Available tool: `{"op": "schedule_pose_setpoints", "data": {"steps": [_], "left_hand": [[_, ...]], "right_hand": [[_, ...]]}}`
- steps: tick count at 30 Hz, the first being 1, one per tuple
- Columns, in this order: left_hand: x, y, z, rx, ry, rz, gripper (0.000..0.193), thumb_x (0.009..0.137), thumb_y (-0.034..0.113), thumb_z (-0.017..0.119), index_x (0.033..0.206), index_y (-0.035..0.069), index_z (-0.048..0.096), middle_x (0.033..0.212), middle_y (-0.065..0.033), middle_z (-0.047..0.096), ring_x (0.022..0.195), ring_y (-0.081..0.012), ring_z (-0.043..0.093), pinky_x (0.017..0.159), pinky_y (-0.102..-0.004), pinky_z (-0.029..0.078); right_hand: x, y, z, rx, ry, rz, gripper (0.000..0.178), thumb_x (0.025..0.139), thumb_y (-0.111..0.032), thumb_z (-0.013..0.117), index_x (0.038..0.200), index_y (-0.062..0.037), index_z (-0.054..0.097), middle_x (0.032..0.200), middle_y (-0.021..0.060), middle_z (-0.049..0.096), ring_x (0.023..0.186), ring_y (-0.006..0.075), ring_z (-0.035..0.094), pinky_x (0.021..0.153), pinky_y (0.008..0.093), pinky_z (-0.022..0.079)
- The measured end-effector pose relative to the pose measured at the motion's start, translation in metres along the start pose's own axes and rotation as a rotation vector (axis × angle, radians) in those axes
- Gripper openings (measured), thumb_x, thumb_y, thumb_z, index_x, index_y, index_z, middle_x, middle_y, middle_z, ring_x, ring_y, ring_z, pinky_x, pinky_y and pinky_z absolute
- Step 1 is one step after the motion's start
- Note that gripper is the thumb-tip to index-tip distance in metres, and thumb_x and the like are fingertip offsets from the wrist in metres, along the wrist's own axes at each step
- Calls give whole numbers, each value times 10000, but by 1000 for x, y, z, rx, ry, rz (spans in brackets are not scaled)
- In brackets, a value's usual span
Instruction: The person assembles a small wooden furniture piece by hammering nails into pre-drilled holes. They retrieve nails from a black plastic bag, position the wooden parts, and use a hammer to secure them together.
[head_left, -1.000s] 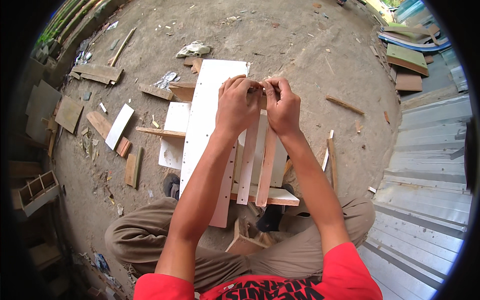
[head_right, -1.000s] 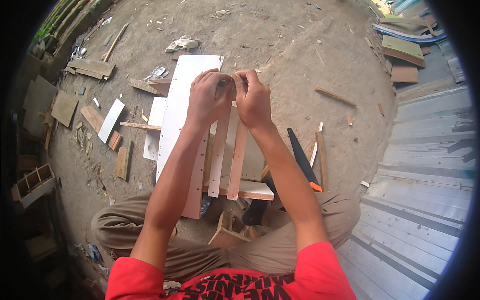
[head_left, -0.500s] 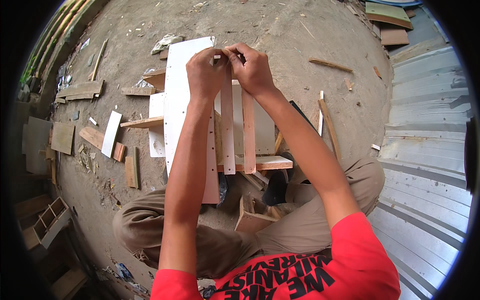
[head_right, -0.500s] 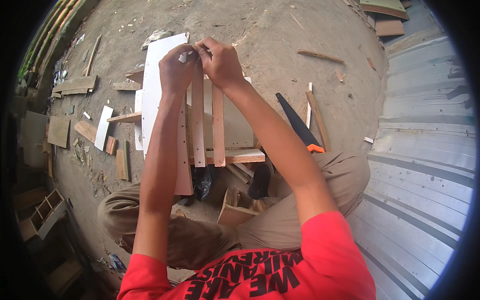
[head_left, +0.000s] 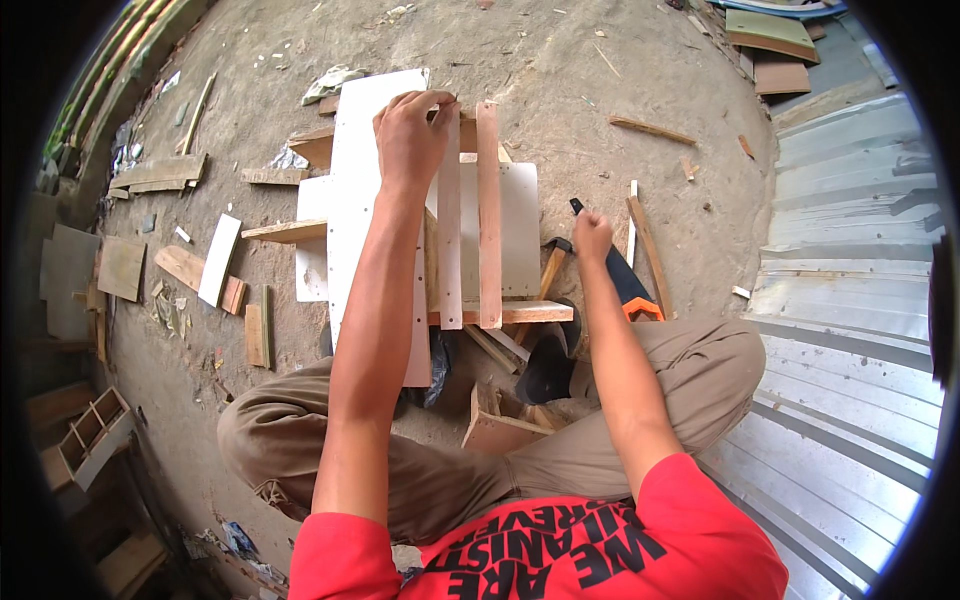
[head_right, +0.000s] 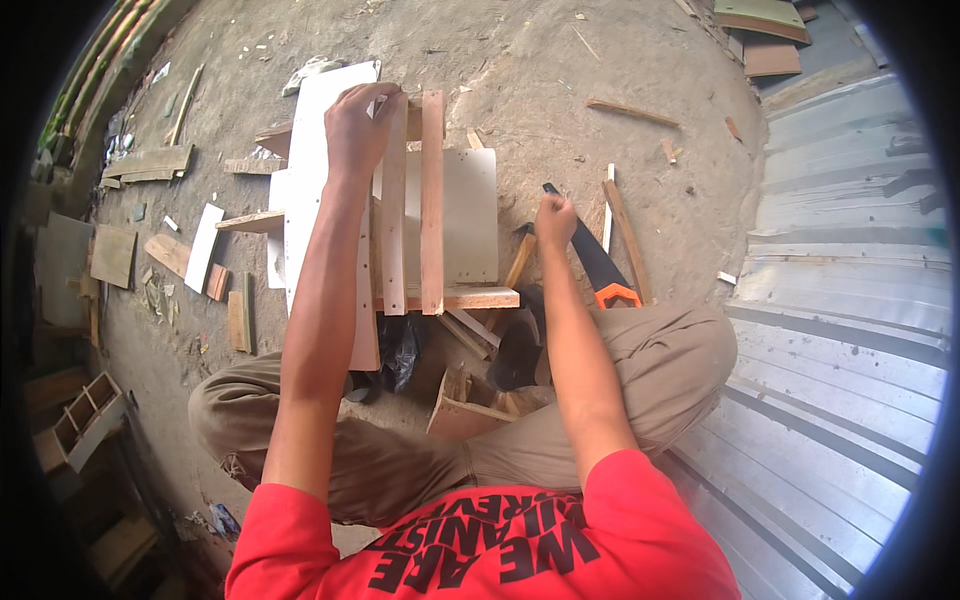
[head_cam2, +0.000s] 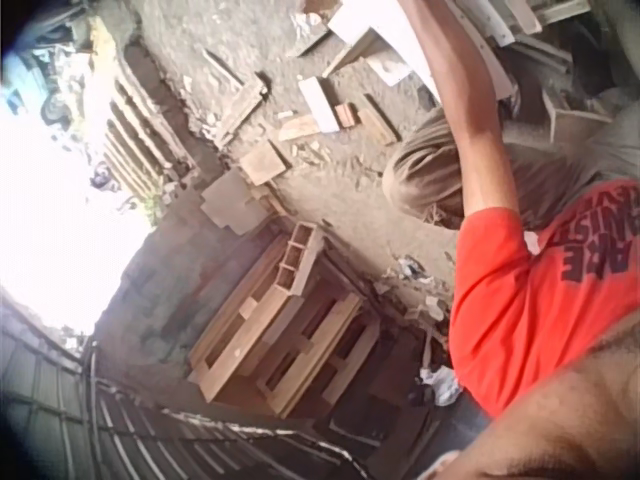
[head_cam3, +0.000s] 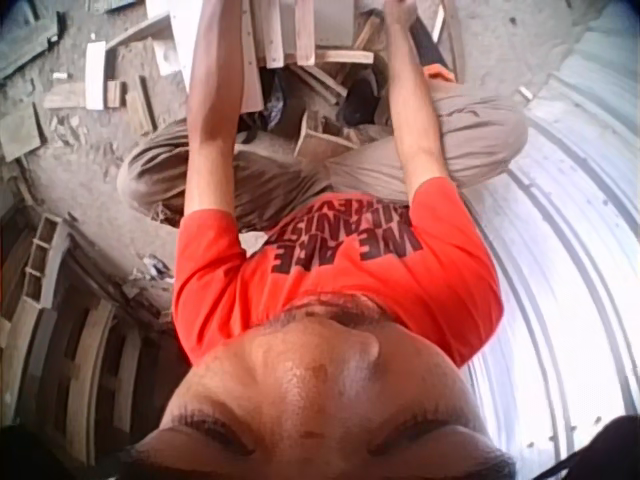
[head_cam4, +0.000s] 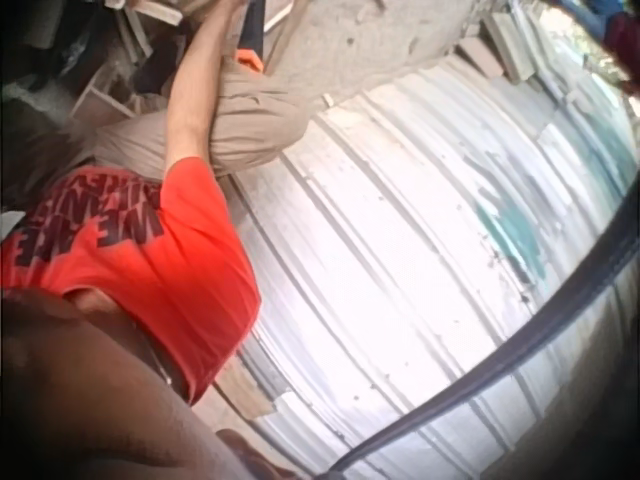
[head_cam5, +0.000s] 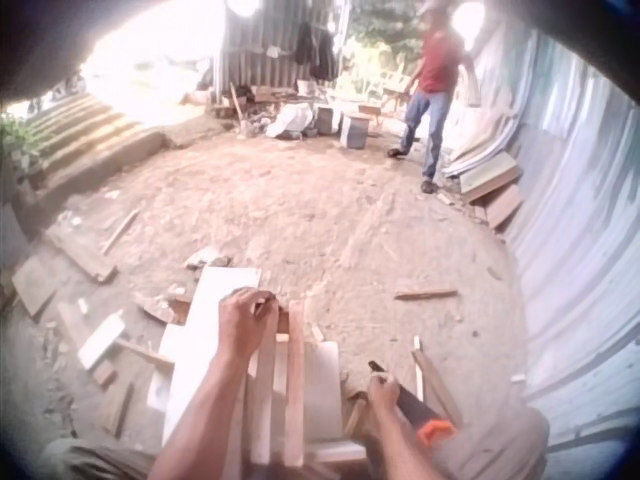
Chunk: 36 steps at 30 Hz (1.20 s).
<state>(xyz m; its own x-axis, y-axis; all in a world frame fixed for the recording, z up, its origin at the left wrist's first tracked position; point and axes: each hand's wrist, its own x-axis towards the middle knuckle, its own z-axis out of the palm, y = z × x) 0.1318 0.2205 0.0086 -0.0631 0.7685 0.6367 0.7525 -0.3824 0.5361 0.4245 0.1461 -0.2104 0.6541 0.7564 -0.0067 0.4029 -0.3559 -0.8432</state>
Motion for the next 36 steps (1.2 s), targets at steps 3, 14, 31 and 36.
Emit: {"op": "schedule_pose_setpoints", "data": {"steps": [3,14,31,36], "left_hand": [[7,12,6,-67,-33,-39,90,856,155,738,908,85,760,928,-42,754,979,-243,685,911,-383,474],[-5,-12,-15,14,-93,-131,100,890,164,712,955,95,745,980,-19,740,1070,-222,642,985,-381,396],[0,9,-8,6,-87,-104,87,897,162,706,947,94,728,968,-21,727,1055,-218,630,988,-381,388],[-3,3,-12,22,-72,-107,88,900,156,698,951,93,728,966,-23,727,1060,-224,627,992,-383,386]], "right_hand": [[-40,104,6,-546,-436,-88,488,800,-394,751,968,57,672,1023,287,690,965,441,674,849,511,527],[-119,72,33,-633,-483,323,607,834,-308,791,1226,13,458,1204,252,603,1138,395,631,929,461,540],[-41,61,29,-140,-170,239,531,842,-338,687,1120,94,553,970,255,675,967,416,675,886,472,507],[-2,-93,6,107,-160,-202,466,954,-408,613,1060,42,558,820,146,647,741,277,653,695,391,505]]}}
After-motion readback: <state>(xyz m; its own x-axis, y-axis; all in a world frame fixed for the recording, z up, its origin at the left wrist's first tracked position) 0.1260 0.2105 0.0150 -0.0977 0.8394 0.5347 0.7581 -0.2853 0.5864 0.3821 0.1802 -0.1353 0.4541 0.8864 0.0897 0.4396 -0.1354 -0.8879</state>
